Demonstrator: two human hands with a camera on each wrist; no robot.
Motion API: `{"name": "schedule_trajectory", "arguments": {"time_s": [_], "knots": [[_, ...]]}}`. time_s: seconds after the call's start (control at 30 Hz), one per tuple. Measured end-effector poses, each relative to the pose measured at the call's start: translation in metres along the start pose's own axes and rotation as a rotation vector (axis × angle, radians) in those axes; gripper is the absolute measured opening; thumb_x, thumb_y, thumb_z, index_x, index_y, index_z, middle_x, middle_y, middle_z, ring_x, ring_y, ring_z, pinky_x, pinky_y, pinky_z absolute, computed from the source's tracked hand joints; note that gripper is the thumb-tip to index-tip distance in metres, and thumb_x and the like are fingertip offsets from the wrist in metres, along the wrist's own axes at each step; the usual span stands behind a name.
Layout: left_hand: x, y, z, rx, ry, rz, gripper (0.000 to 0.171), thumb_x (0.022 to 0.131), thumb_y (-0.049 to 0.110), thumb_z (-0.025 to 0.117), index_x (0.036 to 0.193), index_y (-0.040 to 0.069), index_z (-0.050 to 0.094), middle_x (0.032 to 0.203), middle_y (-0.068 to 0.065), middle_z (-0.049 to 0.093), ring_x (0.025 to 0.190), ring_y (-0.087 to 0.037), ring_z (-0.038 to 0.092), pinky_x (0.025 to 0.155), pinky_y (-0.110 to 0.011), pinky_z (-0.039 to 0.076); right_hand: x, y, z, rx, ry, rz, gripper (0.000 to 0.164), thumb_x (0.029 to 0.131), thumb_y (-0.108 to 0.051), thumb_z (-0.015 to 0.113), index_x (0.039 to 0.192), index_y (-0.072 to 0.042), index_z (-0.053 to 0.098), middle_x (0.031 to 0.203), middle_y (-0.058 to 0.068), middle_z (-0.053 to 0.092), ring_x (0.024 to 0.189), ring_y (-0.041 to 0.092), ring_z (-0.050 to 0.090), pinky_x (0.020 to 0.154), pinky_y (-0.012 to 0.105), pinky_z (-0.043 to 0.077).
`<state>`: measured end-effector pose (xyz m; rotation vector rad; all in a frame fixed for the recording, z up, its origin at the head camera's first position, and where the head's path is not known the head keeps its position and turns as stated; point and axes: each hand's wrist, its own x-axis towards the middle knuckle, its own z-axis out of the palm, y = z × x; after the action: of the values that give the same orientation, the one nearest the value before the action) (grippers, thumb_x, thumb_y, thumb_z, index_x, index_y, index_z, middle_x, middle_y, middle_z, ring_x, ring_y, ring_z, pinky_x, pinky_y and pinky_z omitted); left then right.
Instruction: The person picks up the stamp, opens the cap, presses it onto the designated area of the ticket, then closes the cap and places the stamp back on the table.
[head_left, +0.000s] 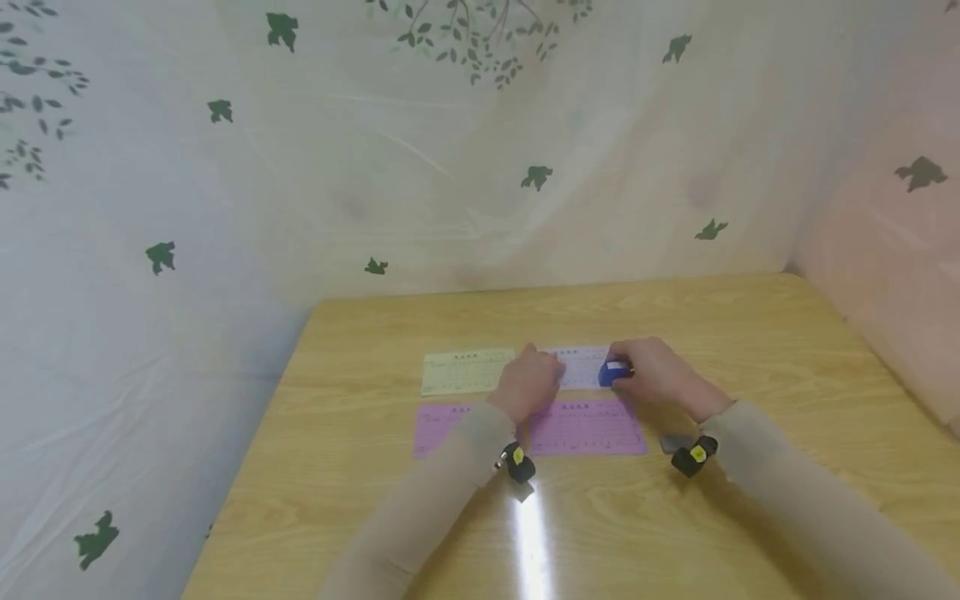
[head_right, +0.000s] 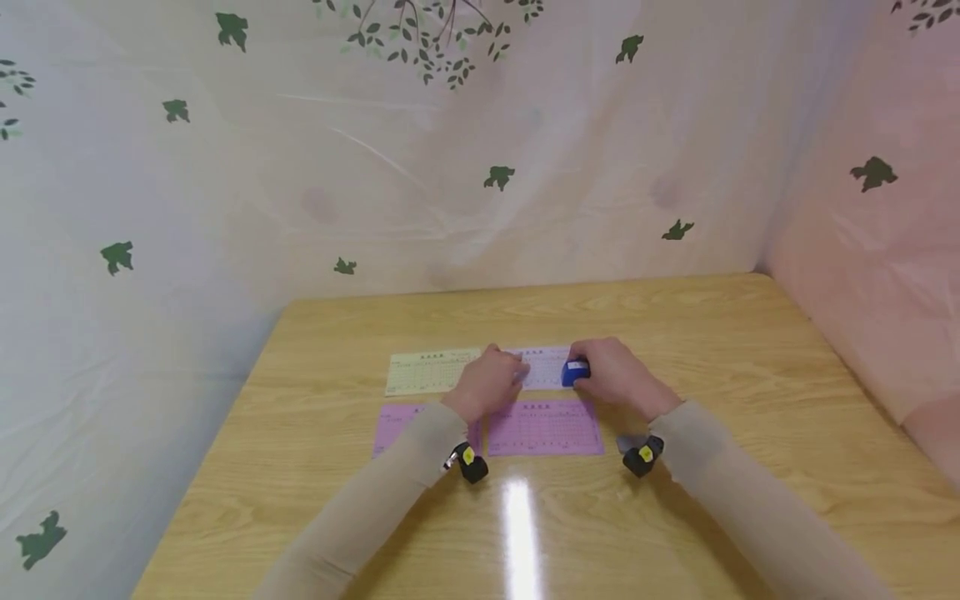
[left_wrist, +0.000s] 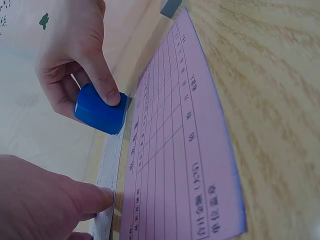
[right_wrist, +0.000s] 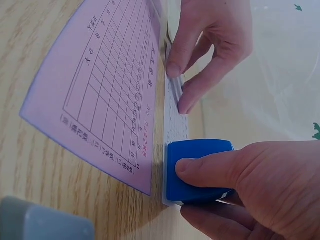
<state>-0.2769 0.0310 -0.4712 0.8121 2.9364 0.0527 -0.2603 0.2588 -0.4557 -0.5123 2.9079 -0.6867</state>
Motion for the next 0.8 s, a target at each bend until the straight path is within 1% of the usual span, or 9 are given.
{"name": "schedule_trajectory", "arguments": {"time_s": [0.1, 0.2, 0.27, 0.4, 0.5, 0.57, 0.63, 0.73, 0.8], "knots": [[0.0, 0.001, -0.004, -0.011, 0.015, -0.017, 0.02, 0.107, 0.024, 0.062, 0.118, 0.019, 0.078, 0.111, -0.001, 0.078, 0.099, -0.019, 0.06, 0.079, -0.035, 0.063, 0.0, 0.0, -0.003, -0.001, 0.016, -0.019, 0.013, 0.092, -0.005, 0.076, 0.104, -0.01, 0.076, 0.099, 0.005, 0.077, 0.089, 0.02, 0.068, 0.086, 0.046, 0.063], [-0.002, 0.002, -0.002, -0.023, 0.028, -0.024, 0.021, 0.107, 0.024, 0.062, 0.118, 0.019, 0.079, 0.11, -0.001, 0.079, 0.097, -0.019, 0.061, 0.076, -0.035, 0.064, -0.001, -0.001, -0.003, -0.002, 0.021, -0.035, 0.011, 0.091, -0.005, 0.077, 0.1, -0.011, 0.075, 0.095, 0.003, 0.076, 0.087, 0.019, 0.066, 0.084, 0.044, 0.062], [-0.003, 0.003, 0.0, -0.053, 0.05, -0.028, 0.022, 0.109, 0.024, 0.06, 0.116, 0.018, 0.08, 0.108, -0.002, 0.079, 0.094, -0.019, 0.061, 0.076, -0.035, 0.064, -0.002, -0.001, -0.002, 0.005, 0.017, -0.027, 0.011, 0.092, -0.005, 0.077, 0.099, -0.013, 0.075, 0.094, 0.001, 0.075, 0.087, 0.019, 0.064, 0.084, 0.042, 0.06], [-0.008, 0.002, 0.005, -0.094, 0.082, -0.023, 0.025, 0.109, 0.023, 0.058, 0.106, 0.016, 0.082, 0.098, -0.001, 0.078, 0.087, -0.017, 0.059, 0.076, -0.034, 0.062, -0.005, -0.002, 0.004, 0.031, 0.007, 0.004, 0.011, 0.093, -0.006, 0.076, 0.099, -0.016, 0.074, 0.093, -0.001, 0.073, 0.087, 0.019, 0.062, 0.082, 0.037, 0.057], [-0.012, 0.002, 0.009, -0.089, 0.074, -0.014, 0.021, 0.107, 0.02, 0.061, 0.102, 0.018, 0.082, 0.094, 0.001, 0.076, 0.086, -0.016, 0.056, 0.073, -0.031, 0.059, -0.007, -0.002, 0.006, 0.025, 0.003, 0.002, 0.012, 0.092, -0.005, 0.076, 0.098, -0.016, 0.074, 0.093, -0.002, 0.073, 0.085, 0.017, 0.063, 0.08, 0.035, 0.058], [-0.014, 0.001, 0.01, -0.07, 0.073, -0.006, 0.018, 0.105, 0.019, 0.064, 0.104, 0.019, 0.082, 0.096, 0.001, 0.076, 0.087, -0.015, 0.057, 0.073, -0.03, 0.059, -0.007, -0.003, 0.007, 0.018, 0.008, -0.012, 0.013, 0.091, -0.004, 0.077, 0.098, -0.015, 0.075, 0.092, -0.002, 0.073, 0.085, 0.016, 0.064, 0.079, 0.035, 0.059], [-0.017, 0.001, 0.007, -0.076, 0.075, -0.009, 0.017, 0.104, 0.02, 0.066, 0.111, 0.02, 0.081, 0.105, 0.001, 0.078, 0.094, -0.016, 0.061, 0.076, -0.03, 0.061, -0.007, -0.003, 0.006, 0.007, 0.018, -0.036, 0.013, 0.09, -0.004, 0.078, 0.098, -0.015, 0.075, 0.092, -0.002, 0.074, 0.085, 0.015, 0.064, 0.079, 0.036, 0.06], [-0.025, -0.006, -0.003, -0.132, 0.091, -0.018, 0.024, 0.104, 0.023, 0.067, 0.125, 0.022, 0.078, 0.124, 0.001, 0.078, 0.112, -0.02, 0.067, 0.091, -0.035, 0.064, -0.007, -0.003, 0.003, 0.01, 0.029, -0.047, 0.013, 0.09, -0.005, 0.078, 0.098, -0.015, 0.075, 0.093, -0.002, 0.074, 0.086, 0.015, 0.065, 0.082, 0.039, 0.06], [-0.034, -0.015, -0.011, -0.189, 0.111, -0.02, 0.028, 0.104, 0.023, 0.068, 0.13, 0.021, 0.076, 0.132, 0.001, 0.076, 0.123, -0.023, 0.066, 0.102, -0.04, 0.061, -0.007, -0.004, -0.002, 0.021, 0.043, -0.042, 0.013, 0.092, -0.007, 0.078, 0.101, -0.016, 0.075, 0.096, -0.003, 0.075, 0.09, 0.016, 0.067, 0.085, 0.041, 0.062]]}}
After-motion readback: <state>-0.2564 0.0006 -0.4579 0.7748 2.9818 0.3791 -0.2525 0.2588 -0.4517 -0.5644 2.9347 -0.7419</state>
